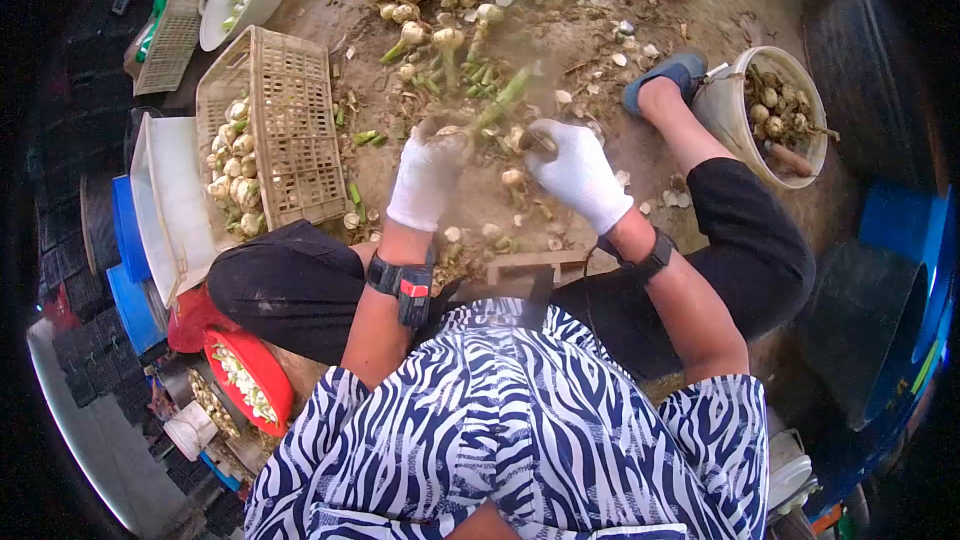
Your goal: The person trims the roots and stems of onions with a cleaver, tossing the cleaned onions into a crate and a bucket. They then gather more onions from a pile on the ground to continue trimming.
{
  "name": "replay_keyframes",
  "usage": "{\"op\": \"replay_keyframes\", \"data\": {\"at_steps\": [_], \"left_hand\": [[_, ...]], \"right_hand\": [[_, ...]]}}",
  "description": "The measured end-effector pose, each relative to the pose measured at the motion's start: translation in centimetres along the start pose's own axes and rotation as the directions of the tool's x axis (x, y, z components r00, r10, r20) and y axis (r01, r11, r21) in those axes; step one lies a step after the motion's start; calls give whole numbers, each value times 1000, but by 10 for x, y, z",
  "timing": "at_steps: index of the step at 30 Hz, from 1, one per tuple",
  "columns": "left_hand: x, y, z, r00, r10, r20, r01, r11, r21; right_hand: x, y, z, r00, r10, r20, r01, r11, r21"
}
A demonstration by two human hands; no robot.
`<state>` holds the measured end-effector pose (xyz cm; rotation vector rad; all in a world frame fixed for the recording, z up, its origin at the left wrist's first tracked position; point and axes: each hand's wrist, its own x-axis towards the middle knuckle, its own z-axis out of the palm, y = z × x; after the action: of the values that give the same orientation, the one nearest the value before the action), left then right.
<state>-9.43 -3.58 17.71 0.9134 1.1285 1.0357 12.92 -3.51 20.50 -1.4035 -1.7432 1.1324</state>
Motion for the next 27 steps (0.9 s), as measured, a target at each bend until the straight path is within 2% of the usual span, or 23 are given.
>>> {"op": "replay_keyframes", "data": {"at_steps": [1,2,3,4,5,6,7,8,9,10,11,12,13,14,15,16,17,19,21,23,24,25,27], "left_hand": [[2,-5,-3,998,32,60,-33,999,25],[5,-9,-11,997,32,65,-33,999,22],[8,-19,-28,988,152,-27,-141,961,237],[9,-21,-41,954,287,-92,-217,867,449],[4,10,-35,955,282,-91,-214,869,445],[-5,73,-12,973,167,-156,-190,971,-144],[-10,105,-2,987,31,-158,-133,714,-687],[-6,89,-17,986,24,-168,-136,707,-694],[7,59,-43,989,-56,-137,10,949,-315],[21,25,-65,980,-143,-137,162,977,138],[31,-19,-64,1000,-20,3,13,734,679],[38,-92,-70,995,-54,-81,98,575,812],[24,-93,-43,986,13,167,-158,407,900],[22,-87,-15,953,-267,143,-77,245,966],[20,-116,-8,938,-290,190,-157,134,978],[22,-137,-5,889,-344,304,-309,40,950],[27,-149,-4,885,-349,309,-312,48,949],[31,-160,2,845,-307,438,-477,-61,877],[34,-156,0,858,-328,395,-426,-23,905],[39,-127,-6,947,-293,131,-4,397,918],[41,-117,-15,957,-254,137,13,514,858],[41,-95,-17,962,-242,129,13,509,861],[37,-53,-19,983,-167,73,57,665,744]], "right_hand": [[2,6,1,1000,4,-4,-4,1000,-3],[5,17,4,993,55,102,-58,998,29],[7,31,8,972,102,211,-117,991,58],[8,51,7,904,210,372,-174,976,-129],[5,72,9,903,216,372,-180,975,-131],[-3,93,11,905,293,307,-278,956,-92],[-9,104,9,895,370,250,-368,928,-55],[-4,72,-8,853,429,298,-473,876,96],[1,50,-19,920,358,158,-377,920,108],[7,36,-28,939,326,111,-342,921,184],[12,27,-36,952,300,58,-305,917,256],[15,12,-45,949,311,52,-313,914,258],[17,-2,-53,942,336,22,-329,904,273],[17,-7,-57,932,362,-5,-346,894,286],[16,-1,-57,927,376,-7,-359,890,283],[16,6,-56,952,299,-67,-280,937,208],[17,11,-56,970,213,-119,-198,972,125],[16,7,-55,955,278,-100,-267,958,107],[16,9,-50,933,318,-170,-308,948,82],[21,8,-47,919,371,-132,-353,925,141],[24,8,-47,900,425,-98,-402,895,192],[23,17,-41,906,411,-96,-388,901,195],[23,37,-23,975,133,-177,-138,990,-18]]}}
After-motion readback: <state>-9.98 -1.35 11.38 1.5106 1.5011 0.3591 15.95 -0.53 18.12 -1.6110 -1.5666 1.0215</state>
